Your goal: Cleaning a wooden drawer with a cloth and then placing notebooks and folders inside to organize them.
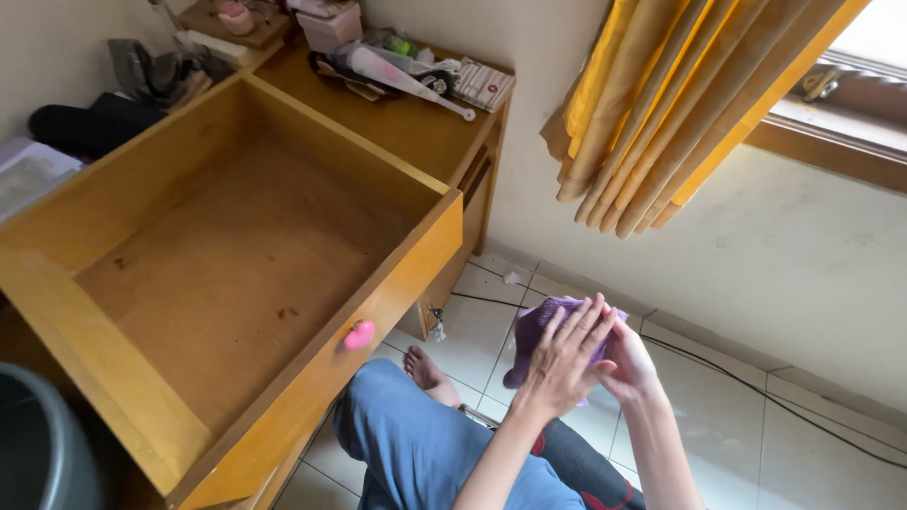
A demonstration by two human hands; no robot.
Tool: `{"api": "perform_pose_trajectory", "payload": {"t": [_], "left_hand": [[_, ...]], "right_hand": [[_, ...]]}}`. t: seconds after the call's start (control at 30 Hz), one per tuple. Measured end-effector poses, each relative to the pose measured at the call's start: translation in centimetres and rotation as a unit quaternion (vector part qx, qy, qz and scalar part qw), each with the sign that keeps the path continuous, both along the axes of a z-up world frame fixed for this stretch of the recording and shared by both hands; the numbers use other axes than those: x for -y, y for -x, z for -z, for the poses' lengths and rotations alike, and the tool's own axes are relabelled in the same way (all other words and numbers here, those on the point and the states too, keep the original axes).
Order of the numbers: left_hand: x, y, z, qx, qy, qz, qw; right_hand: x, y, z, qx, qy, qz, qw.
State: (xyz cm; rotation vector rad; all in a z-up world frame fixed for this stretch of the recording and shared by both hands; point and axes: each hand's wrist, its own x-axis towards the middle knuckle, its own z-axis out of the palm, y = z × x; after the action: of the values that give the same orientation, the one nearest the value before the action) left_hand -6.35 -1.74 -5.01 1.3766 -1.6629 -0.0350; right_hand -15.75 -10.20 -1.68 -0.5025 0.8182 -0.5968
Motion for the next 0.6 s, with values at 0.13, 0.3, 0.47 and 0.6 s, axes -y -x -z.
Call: {"api": "perform_pose_trajectory", "payload": {"t": [0.13,0.3,0.47,0.6], "left_hand": [[-1.4,-3.4,-1.2,-0.010,-0.103,-0.097,0.990],[-1.6,-1.8,-3.2,-0.001,-0.078,-0.194,0.978],[-1.0,1.7,-3.3,0.025,-0.033,-0.003,0.999],[-2.0,-0.9,-5.9,-0.072,-0.252,-0.074,0.962]], "right_hand": [[2.3,2.9,3.6,0.015,-0.026,0.006,1.000],[2.2,2.7,0.9,0.013,0.042,0.008,0.999],[-1.3,0.5,-3.0,0.051,0.000,-0.003,0.999],[-0.5,2.9,-2.0,0.059,0.023,-0.027,0.998]]}}
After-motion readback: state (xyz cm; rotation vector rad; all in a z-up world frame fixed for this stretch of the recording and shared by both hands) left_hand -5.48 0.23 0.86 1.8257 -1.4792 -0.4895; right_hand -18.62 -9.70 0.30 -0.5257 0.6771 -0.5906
